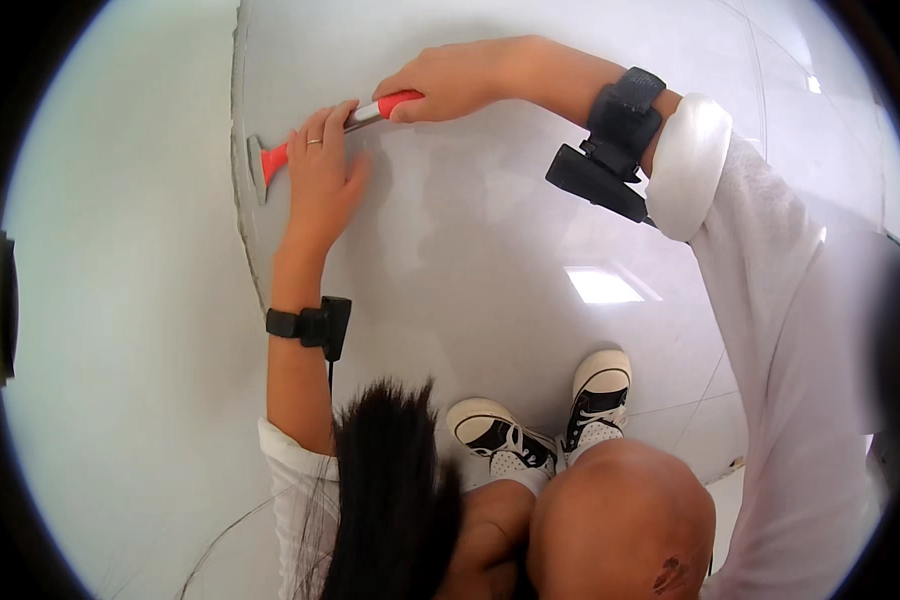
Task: The person uses a long-handled scraper tool to remove material from the edge of a white ceiling by pushing the blade along the surface.
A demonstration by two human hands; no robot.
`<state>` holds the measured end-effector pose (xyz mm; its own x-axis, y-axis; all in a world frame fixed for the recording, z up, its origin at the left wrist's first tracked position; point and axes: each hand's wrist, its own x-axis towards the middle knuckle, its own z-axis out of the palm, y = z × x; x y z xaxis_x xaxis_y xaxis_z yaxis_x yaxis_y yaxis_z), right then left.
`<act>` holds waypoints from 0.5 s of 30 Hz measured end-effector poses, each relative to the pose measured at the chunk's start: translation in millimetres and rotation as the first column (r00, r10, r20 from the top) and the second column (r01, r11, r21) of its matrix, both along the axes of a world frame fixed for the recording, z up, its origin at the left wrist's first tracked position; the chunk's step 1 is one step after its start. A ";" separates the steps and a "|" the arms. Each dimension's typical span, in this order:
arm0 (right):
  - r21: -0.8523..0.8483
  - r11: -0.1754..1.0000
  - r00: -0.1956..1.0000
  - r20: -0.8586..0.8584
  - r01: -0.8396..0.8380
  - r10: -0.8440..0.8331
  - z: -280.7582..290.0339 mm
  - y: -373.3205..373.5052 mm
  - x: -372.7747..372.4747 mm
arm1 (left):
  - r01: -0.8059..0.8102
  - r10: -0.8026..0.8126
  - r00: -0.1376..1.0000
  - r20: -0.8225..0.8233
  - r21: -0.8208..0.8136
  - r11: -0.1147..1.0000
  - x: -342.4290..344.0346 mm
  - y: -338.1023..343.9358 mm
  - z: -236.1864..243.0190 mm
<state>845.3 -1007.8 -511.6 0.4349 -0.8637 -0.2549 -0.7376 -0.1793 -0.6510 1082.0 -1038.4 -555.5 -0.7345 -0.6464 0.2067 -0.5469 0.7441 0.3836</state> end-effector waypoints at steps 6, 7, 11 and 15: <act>0.063 0.998 0.999 -0.039 -0.025 0.028 15.7 -2.0 12.7 | -0.063 0.065 0.997 0.036 -0.055 0.997 4.4 -10.4 1.5; 0.053 0.998 0.999 -0.017 -0.035 0.036 8.2 0.8 8.9 | -0.045 0.049 0.998 0.042 -0.108 0.993 7.6 -5.9 1.3; 0.098 0.995 0.998 -0.045 0.037 -0.032 7.3 -4.9 -1.5 | -0.053 0.054 0.999 0.006 -0.141 0.989 -28.4 3.3 3.2; 0.044 0.999 1.000 -0.001 0.007 -0.007 4.6 3.0 14.2 | -0.083 0.086 0.996 0.030 -0.066 0.994 4.0 -12.6 -0.5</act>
<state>859.5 -1004.9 -507.1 0.4287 -0.8547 -0.2928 -0.7395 -0.1457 -0.6572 1085.9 -1051.0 -556.1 -0.6849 -0.6924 0.2269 -0.6204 0.7174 0.3169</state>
